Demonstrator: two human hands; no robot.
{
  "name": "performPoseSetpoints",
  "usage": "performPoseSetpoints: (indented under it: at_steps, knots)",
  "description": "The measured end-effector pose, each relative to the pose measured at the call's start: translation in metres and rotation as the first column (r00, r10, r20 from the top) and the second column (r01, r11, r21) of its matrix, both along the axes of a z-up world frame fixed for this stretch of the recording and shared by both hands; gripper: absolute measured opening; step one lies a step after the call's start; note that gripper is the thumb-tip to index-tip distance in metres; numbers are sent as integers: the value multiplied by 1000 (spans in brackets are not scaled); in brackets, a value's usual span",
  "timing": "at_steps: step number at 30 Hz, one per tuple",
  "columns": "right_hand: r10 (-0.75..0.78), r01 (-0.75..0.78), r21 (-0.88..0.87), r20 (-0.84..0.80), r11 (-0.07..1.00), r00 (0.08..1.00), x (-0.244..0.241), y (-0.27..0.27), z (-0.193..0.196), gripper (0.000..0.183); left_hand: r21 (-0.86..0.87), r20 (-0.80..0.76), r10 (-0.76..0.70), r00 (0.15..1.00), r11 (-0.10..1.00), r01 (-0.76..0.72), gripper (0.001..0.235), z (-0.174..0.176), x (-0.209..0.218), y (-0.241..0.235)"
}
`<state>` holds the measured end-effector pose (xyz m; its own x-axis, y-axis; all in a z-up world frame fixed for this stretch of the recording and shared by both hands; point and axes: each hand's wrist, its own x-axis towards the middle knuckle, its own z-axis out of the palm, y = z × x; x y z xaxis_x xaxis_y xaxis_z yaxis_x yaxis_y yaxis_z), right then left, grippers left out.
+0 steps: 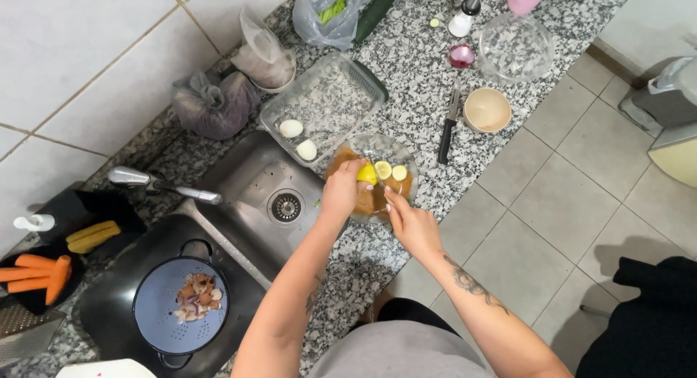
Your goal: The person slices a lemon into thin rounds on a wooden cutting board using a knife. They then place the lemon slices into bowls of salad on a nearby table.
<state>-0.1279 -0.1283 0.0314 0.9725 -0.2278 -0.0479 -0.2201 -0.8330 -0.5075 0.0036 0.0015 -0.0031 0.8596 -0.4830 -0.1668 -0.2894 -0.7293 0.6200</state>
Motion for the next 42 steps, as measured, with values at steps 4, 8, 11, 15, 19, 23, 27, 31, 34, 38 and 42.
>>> performPoseSetpoints:
  at_steps: [4,8,11,15,19,23,27,31,34,38,42]
  knots:
    - [7,-5,-37,47,999,999,27,6,-13,32,-36,8,-20,1000,999,20,52,-8,3,-1]
    - [22,-22,11,-27,1000,999,10,2,-13,32,-5,-2,3,1000,1000,-3,50,-2,1,2]
    - [41,-43,-47,-41,998,998,11,0,-18,31,-44,-10,22,1000,999,-23,49,0,4,0]
    - [50,-51,-89,-19,995,999,26,8,-23,31,-6,17,7,1000,1000,-7,51,-18,7,2]
    - [40,-46,-86,-69,995,997,3,5,-20,34,8,-8,9,1000,1000,-9,50,-11,8,-1]
    - [38,-44,-145,-42,989,998,19,9,-42,33,20,-9,8,1000,1000,-7,49,-13,8,-2]
    - [34,-44,-122,-82,992,996,-4,13,-26,34,-9,-30,24,999,1000,-24,50,-16,4,0]
    - [8,-17,-152,-63,988,998,8,16,-51,30,-11,-7,6,1000,1000,-6,49,-4,2,2]
    - [12,-16,-217,-18,976,1000,10,17,-43,32,-61,-2,31,1000,998,-31,48,6,2,4]
    - [23,-33,-209,-48,977,999,8,17,-38,32,-23,-3,31,1000,999,-31,49,0,9,2]
    - [44,-48,-256,-20,965,999,11,21,-51,34,-24,-6,23,1000,999,-23,48,9,1,7]
